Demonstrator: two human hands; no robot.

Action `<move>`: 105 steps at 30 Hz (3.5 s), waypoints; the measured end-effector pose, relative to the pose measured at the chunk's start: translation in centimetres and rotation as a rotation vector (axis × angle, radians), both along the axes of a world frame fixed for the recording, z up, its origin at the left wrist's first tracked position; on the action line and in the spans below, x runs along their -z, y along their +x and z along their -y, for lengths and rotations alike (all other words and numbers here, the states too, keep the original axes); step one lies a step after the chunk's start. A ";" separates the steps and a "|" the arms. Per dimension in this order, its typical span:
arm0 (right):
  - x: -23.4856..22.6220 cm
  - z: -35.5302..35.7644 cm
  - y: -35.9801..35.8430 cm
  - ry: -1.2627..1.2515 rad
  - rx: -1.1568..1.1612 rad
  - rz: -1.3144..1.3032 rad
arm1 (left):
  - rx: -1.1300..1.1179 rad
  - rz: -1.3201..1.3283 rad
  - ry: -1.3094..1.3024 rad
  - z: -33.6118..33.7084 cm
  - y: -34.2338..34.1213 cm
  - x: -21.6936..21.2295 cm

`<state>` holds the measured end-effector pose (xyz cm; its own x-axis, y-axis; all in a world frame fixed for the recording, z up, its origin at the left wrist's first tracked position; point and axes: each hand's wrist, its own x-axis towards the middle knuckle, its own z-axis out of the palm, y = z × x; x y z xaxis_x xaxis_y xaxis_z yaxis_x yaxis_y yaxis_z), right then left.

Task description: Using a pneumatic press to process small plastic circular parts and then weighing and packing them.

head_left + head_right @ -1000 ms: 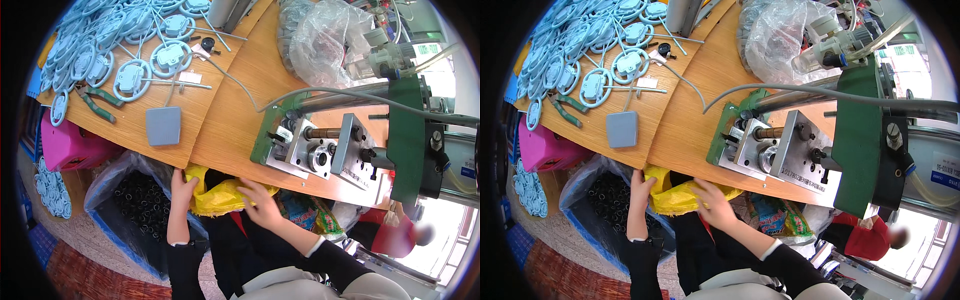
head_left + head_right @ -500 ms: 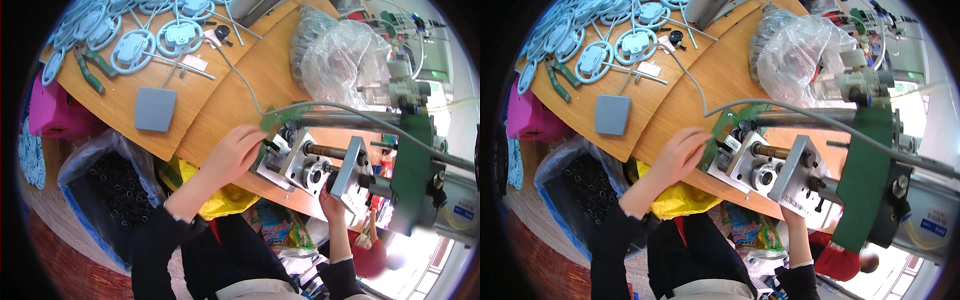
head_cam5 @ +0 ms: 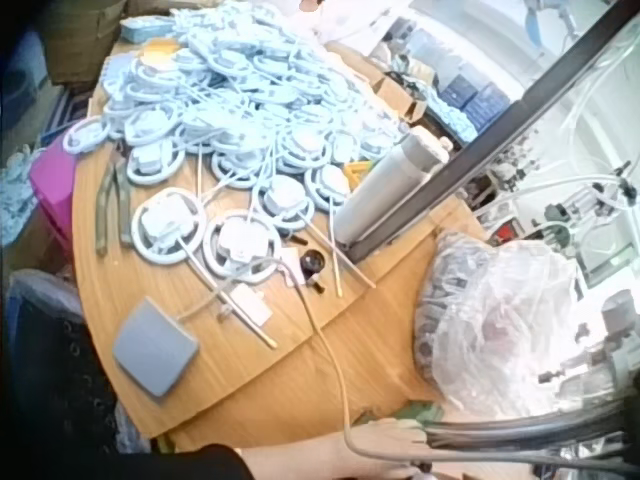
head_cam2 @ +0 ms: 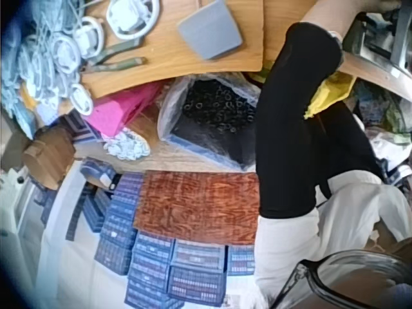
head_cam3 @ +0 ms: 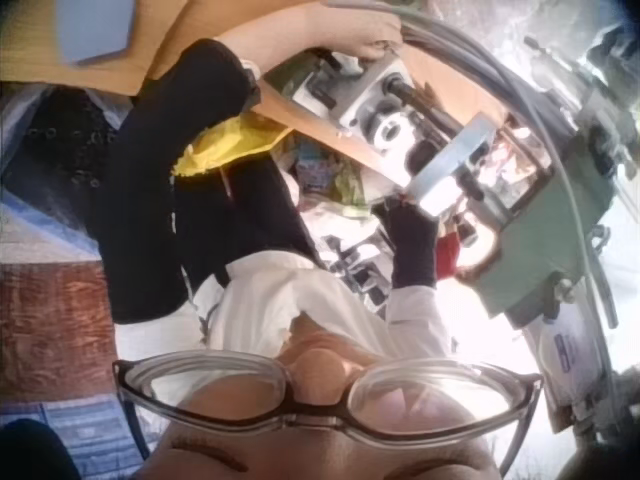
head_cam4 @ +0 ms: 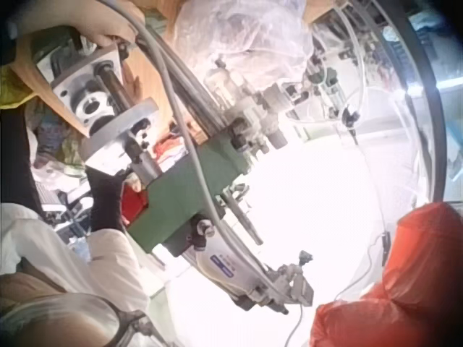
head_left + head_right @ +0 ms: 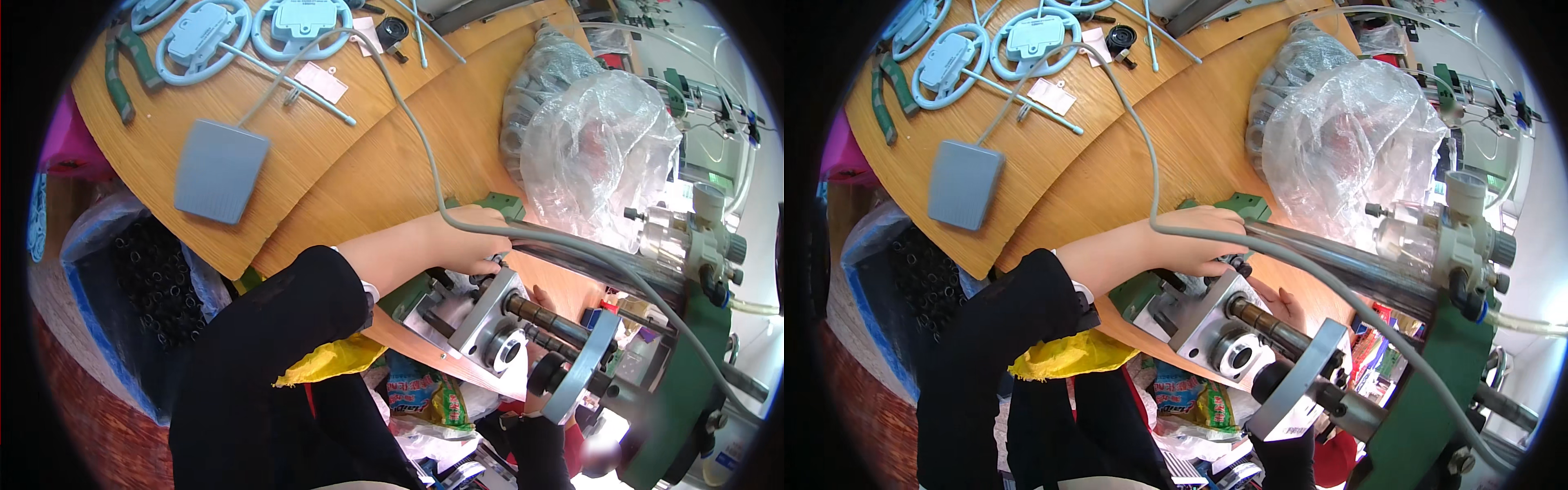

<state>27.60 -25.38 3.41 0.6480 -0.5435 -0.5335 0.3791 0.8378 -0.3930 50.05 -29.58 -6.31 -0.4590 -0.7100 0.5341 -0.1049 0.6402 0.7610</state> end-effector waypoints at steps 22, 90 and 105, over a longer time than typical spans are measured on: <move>0.9 4.0 3.4 0.024 -0.088 0.079 | -0.179 -0.225 -0.029 -0.2 -0.9 -0.3; -1.2 -10.2 -8.8 -0.496 0.020 -1.354 | -0.654 -1.264 2.050 -22.9 3.1 0.2; -6.1 -14.5 11.1 -0.325 -0.546 -0.871 | -0.399 -0.836 1.868 -25.5 4.8 0.2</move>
